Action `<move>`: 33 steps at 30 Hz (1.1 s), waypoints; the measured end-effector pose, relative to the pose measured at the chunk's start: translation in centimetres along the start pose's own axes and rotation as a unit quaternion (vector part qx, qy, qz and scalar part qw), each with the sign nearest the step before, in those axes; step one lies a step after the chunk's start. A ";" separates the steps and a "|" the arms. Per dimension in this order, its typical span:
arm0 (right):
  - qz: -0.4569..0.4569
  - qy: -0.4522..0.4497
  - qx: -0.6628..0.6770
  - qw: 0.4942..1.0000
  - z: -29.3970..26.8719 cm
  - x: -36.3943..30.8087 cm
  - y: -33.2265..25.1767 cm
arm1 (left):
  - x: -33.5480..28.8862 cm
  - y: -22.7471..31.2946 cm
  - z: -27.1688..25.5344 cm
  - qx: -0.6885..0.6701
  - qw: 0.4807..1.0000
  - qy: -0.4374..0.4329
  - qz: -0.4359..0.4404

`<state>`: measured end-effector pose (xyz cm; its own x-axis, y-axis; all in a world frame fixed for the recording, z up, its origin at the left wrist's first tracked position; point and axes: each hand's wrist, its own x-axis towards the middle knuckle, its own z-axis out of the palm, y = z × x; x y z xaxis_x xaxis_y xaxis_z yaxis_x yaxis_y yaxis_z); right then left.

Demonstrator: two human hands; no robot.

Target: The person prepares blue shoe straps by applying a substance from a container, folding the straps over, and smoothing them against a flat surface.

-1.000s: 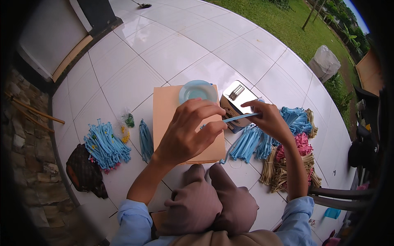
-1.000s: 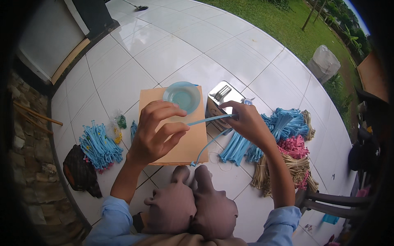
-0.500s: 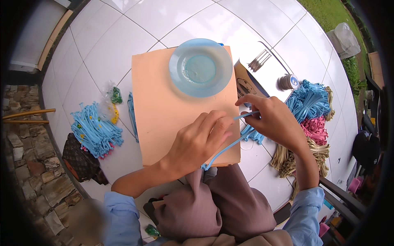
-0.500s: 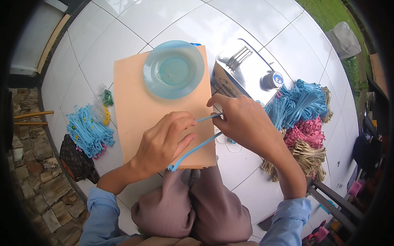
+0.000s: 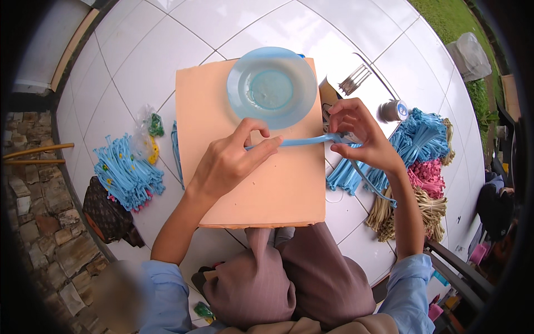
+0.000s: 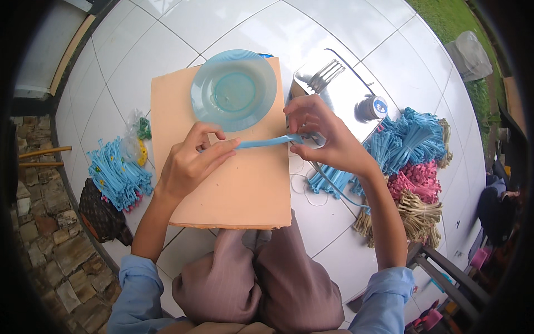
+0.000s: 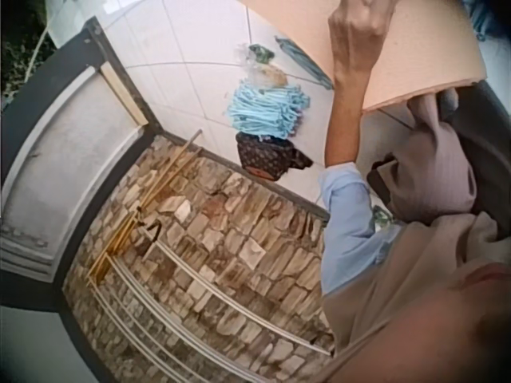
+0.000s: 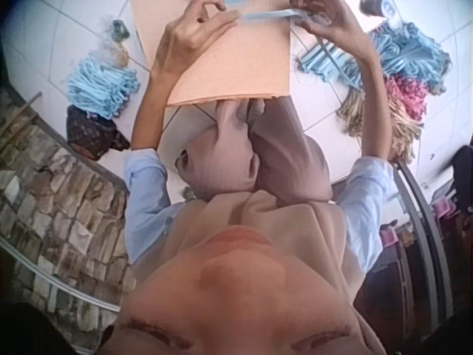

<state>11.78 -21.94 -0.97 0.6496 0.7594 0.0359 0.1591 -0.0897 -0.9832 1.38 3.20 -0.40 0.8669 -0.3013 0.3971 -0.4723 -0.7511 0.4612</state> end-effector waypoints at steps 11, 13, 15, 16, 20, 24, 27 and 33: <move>0.037 0.067 -0.038 0.996 0.9 1.4 0.0 | -0.5 -1.2 0.1 0.088 0.994 -0.010 0.060; 0.039 0.073 -0.053 0.995 1.0 1.5 0.1 | -0.4 -1.2 0.0 0.126 0.989 -0.016 0.070; 0.034 0.091 -0.056 0.994 1.2 1.4 0.3 | -0.5 -1.0 0.1 0.139 0.989 -0.011 0.056; 0.034 0.091 -0.056 0.994 1.3 1.4 0.2 | -0.5 -0.9 0.1 0.152 0.987 -0.006 0.042; 0.037 0.121 -0.075 0.989 1.9 1.2 0.1 | -0.8 -1.0 0.6 0.148 0.989 0.008 0.031; 0.047 0.136 -0.085 0.986 2.2 0.9 0.2 | -0.7 -1.0 0.6 0.143 0.989 -0.001 0.022; 0.029 0.148 -0.098 0.984 2.4 0.6 0.6 | -0.6 -1.0 0.6 0.136 0.990 -0.007 0.020; 0.021 0.165 -0.086 0.982 2.6 0.2 1.1 | -0.8 -1.2 0.8 0.128 0.992 -0.001 0.018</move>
<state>10.16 -20.22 -2.50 0.8590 0.5057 0.0794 0.2321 -0.2465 -0.9410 1.38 3.85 -1.90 0.8509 -0.3310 0.4080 -0.4469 -0.8642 0.2310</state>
